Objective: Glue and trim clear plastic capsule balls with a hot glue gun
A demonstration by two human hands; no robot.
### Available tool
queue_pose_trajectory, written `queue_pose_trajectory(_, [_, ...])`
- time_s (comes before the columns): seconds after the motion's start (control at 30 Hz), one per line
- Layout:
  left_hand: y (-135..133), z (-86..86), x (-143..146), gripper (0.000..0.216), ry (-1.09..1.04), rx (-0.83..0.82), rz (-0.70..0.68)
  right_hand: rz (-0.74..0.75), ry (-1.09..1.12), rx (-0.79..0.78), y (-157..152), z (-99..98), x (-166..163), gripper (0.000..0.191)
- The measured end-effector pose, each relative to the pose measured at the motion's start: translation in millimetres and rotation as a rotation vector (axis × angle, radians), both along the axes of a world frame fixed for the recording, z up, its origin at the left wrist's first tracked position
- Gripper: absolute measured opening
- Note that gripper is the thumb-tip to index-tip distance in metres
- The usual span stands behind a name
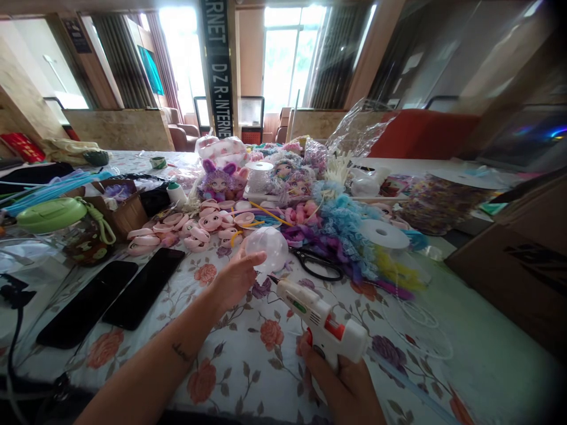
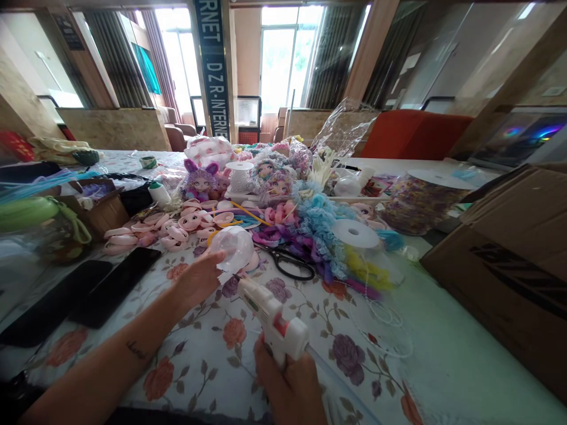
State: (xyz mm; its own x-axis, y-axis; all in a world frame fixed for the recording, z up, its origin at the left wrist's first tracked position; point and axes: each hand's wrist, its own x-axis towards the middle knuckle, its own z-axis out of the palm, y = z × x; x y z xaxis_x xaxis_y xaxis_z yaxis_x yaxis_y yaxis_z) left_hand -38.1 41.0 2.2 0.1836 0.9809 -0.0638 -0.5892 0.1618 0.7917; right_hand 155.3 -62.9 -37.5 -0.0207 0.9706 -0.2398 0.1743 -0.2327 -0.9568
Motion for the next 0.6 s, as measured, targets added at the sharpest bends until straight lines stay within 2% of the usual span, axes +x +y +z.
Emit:
queue_pose_trajectory(0.27, [0,-2.2,-1,0.065,0.013,0.009,-0.010,-0.023,-0.018,-0.017,-3,4.8,-3,0.050])
queue_pose_trajectory(0.43, [0,-1.1,-1,0.064,0.030,-0.016,0.002,-0.054,0.032,-0.096,-5,12.0,-6,0.050])
queue_pose_trajectory(0.6, [1,-1.2,-1,0.063,0.021,-0.023,0.024,-0.017,0.010,-0.059,-7,15.6,-6,0.046])
